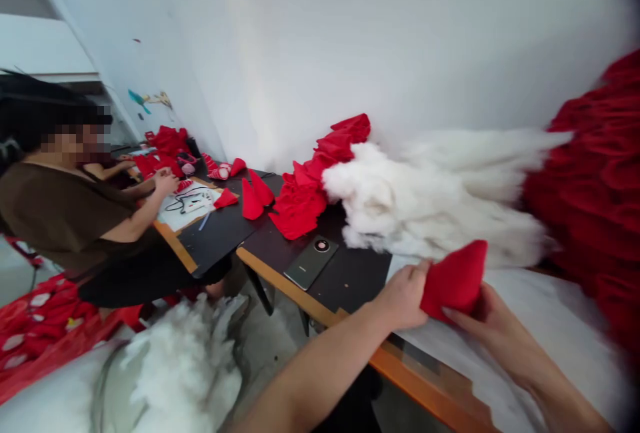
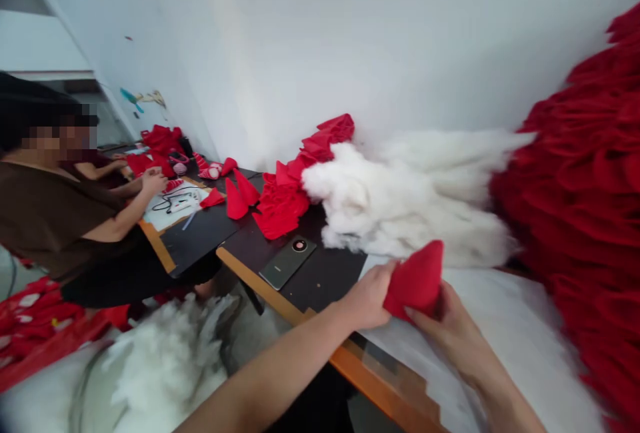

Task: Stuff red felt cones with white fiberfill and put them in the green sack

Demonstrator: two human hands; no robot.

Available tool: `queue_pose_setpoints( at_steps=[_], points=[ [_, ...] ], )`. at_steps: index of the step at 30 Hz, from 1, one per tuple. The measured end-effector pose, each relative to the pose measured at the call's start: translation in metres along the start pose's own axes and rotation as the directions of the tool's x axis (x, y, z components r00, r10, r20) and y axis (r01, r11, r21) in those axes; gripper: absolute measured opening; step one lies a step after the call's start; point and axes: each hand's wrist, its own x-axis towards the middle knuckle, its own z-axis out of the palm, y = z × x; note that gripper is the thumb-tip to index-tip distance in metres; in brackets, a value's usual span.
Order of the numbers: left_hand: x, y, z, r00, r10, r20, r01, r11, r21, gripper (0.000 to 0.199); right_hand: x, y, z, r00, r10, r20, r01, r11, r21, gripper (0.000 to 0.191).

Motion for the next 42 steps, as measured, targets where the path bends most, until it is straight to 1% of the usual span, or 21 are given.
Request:
queue_pose_setpoints(
  at_steps=[2,4,6,9,13,16,18,19,20,21,23,24,25,26,27,28,31,34,37,40,42],
  points=[
    [-0.001,0.003,-0.009,0.995,-0.014,0.1,0.015,1.0,-0.011,0.101,-0.001,-0.001,0.0,1.0,0.014,-0.017,-0.015,0.999,-0.032,0.059],
    [-0.002,0.007,-0.017,0.977,-0.054,0.205,0.063,0.997,-0.035,0.113,-0.002,-0.003,0.0,1.0,0.022,-0.006,-0.023,0.998,-0.058,0.062],
    [-0.003,0.009,-0.023,0.967,-0.091,0.238,0.108,0.992,-0.063,0.116,-0.003,-0.003,0.001,0.999,0.021,0.041,-0.017,0.995,-0.101,0.065],
    [-0.002,0.01,-0.023,0.972,-0.106,0.209,0.128,0.987,-0.093,0.103,-0.005,-0.004,0.002,0.995,0.013,0.1,0.004,0.986,-0.165,0.066],
    [-0.002,0.011,-0.019,0.986,-0.074,0.15,0.095,0.987,-0.133,0.084,-0.009,-0.008,0.005,0.991,0.046,0.129,-0.031,0.992,-0.119,0.066],
    [-0.004,0.015,-0.018,0.994,-0.062,0.094,0.081,0.974,-0.213,0.077,-0.012,-0.014,0.008,0.996,0.063,0.064,-0.06,0.997,-0.054,0.064],
    [-0.004,0.017,-0.017,0.992,-0.114,0.058,0.126,0.944,-0.304,0.082,-0.014,-0.017,0.008,0.998,0.059,0.001,-0.059,0.998,0.006,0.062],
    [-0.004,0.018,-0.016,0.984,-0.168,0.05,0.174,0.905,-0.387,0.087,-0.014,-0.018,0.008,0.998,0.06,-0.022,-0.059,0.997,0.044,0.061],
    [-0.003,0.018,-0.013,0.971,-0.233,0.061,0.232,0.837,-0.496,0.093,-0.014,-0.019,0.008,0.997,0.064,-0.038,-0.061,0.995,0.079,0.059],
    [-0.002,0.016,-0.009,0.95,-0.299,0.087,0.287,0.73,-0.62,0.099,-0.015,-0.019,0.008,0.996,0.065,-0.053,-0.059,0.993,0.105,0.058],
    [0.003,0.01,-0.001,0.898,-0.407,0.165,0.352,0.44,-0.826,0.103,-0.015,-0.018,0.008,0.996,0.048,-0.069,-0.041,0.994,0.103,0.056],
    [0.006,0.006,0.003,0.873,-0.448,0.194,0.352,0.304,-0.885,0.1,-0.015,-0.017,0.008,0.997,0.029,-0.071,-0.023,0.996,0.083,0.055],
    [0.008,0.001,0.007,0.851,-0.481,0.21,0.339,0.199,-0.92,0.093,-0.014,-0.016,0.007,0.998,0.004,-0.065,-0.001,0.998,0.057,0.055],
    [0.01,-0.002,0.009,0.833,-0.509,0.216,0.32,0.124,-0.939,0.084,-0.013,-0.013,0.007,0.998,-0.022,-0.051,0.024,0.999,0.034,0.056],
    [0.011,-0.005,0.011,0.819,-0.532,0.215,0.298,0.076,-0.951,0.072,-0.012,-0.011,0.006,0.999,-0.042,-0.026,0.043,0.999,0.021,0.057],
    [0.012,-0.007,0.011,0.812,-0.546,0.208,0.279,0.05,-0.959,0.06,-0.01,-0.008,0.006,0.998,-0.057,-0.001,0.057,0.998,0.016,0.059],
    [0.012,-0.006,0.008,0.808,-0.557,0.19,0.245,0.025,-0.969,0.036,-0.003,0.0,0.005,0.996,-0.084,0.031,0.083,0.996,0.012,0.065],
    [0.01,0.003,0.002,0.812,-0.552,0.189,0.25,0.035,-0.968,0.027,-0.004,0.0,0.007,0.993,-0.112,0.025,0.111,0.993,0.037,0.067],
    [0.006,0.012,-0.001,0.838,-0.502,0.213,0.26,0.023,-0.965,0.019,-0.013,-0.007,0.011,0.988,-0.154,0.019,0.152,0.984,0.089,0.064],
    [0.008,0.011,-0.004,0.854,-0.491,0.172,0.286,0.167,-0.944,0.018,-0.016,-0.014,0.013,0.987,-0.156,0.029,0.149,0.973,0.176,0.065],
    [0.012,0.004,-0.005,0.838,-0.517,0.175,0.305,0.177,-0.936,0.021,-0.013,-0.016,0.011,0.992,-0.114,0.055,0.097,0.964,0.247,0.066]
  ],
)
